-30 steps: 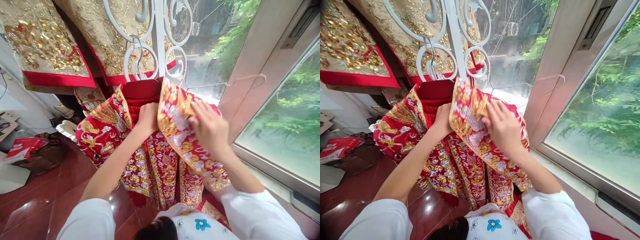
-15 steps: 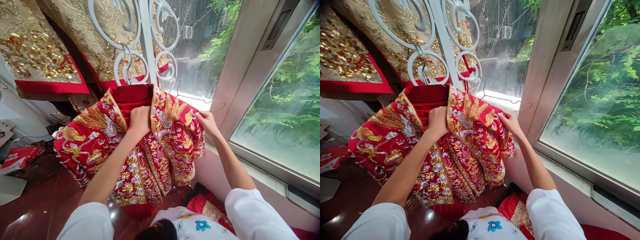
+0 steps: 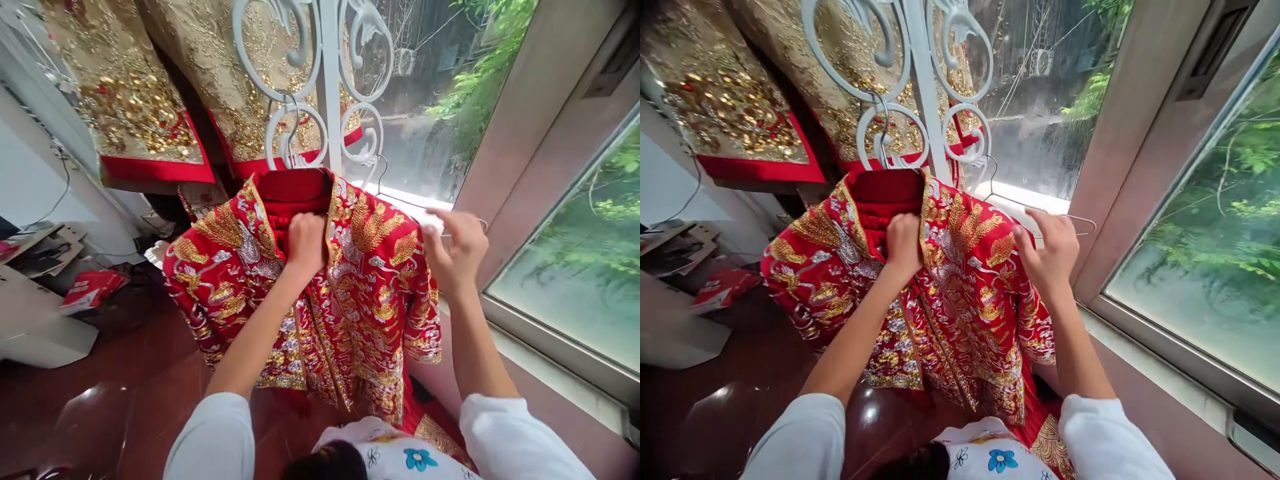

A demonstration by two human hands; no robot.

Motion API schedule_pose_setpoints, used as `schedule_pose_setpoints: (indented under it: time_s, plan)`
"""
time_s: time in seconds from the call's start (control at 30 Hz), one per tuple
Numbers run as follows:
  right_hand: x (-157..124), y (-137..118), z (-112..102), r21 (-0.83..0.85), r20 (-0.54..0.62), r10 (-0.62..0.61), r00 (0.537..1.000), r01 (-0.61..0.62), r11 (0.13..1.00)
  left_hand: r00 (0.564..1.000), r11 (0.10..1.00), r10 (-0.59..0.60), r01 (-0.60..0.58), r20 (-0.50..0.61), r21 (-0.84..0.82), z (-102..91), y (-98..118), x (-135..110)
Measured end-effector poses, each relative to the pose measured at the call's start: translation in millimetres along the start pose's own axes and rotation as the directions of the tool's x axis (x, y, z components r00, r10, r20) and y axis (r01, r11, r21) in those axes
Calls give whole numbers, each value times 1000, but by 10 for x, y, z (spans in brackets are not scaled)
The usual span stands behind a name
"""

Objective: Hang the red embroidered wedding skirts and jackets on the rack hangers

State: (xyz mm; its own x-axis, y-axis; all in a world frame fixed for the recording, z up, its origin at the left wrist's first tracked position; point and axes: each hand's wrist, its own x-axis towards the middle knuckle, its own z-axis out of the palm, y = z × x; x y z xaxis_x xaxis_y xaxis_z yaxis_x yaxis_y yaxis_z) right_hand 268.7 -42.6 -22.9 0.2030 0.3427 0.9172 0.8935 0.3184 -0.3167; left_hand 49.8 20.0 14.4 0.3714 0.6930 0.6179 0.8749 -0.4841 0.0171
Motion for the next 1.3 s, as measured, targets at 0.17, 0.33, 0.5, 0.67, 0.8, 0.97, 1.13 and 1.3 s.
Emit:
schedule_pose_setpoints:
  time_s: [0.17,0.33,0.5,0.67,0.8,0.97,1.13,1.3]
  plan:
    - [748,-488,361,340,496,-350,794,193,921,1000,999,-29,29,0,32,-24,-2,-3]
    - [808,-462,656,435,557,-274,784,5,900,999,998,45,-45,9,39,-13,19,-17]
    - [720,-412,761,624,582,-100,807,-364,692,977,975,83,-120,-194,-188,-401,20,-285]
    - [696,-470,724,632,645,-24,764,-516,578,948,966,-31,-53,-318,-253,-1119,-425,-339]
    - [781,-406,654,612,691,-171,702,-442,656,996,953,-65,42,-64,-300,-1322,-906,0]
    - [1003,-362,689,574,797,-314,516,-483,661,937,917,44,100,347,-386,-1093,-1106,269]
    - [1166,-419,763,606,727,-272,630,-403,686,952,939,-25,127,304,-320,-1133,-966,173]
    - [1312,-441,783,646,675,-275,684,-369,668,980,915,-37,113,198,-387,-1196,-936,196]
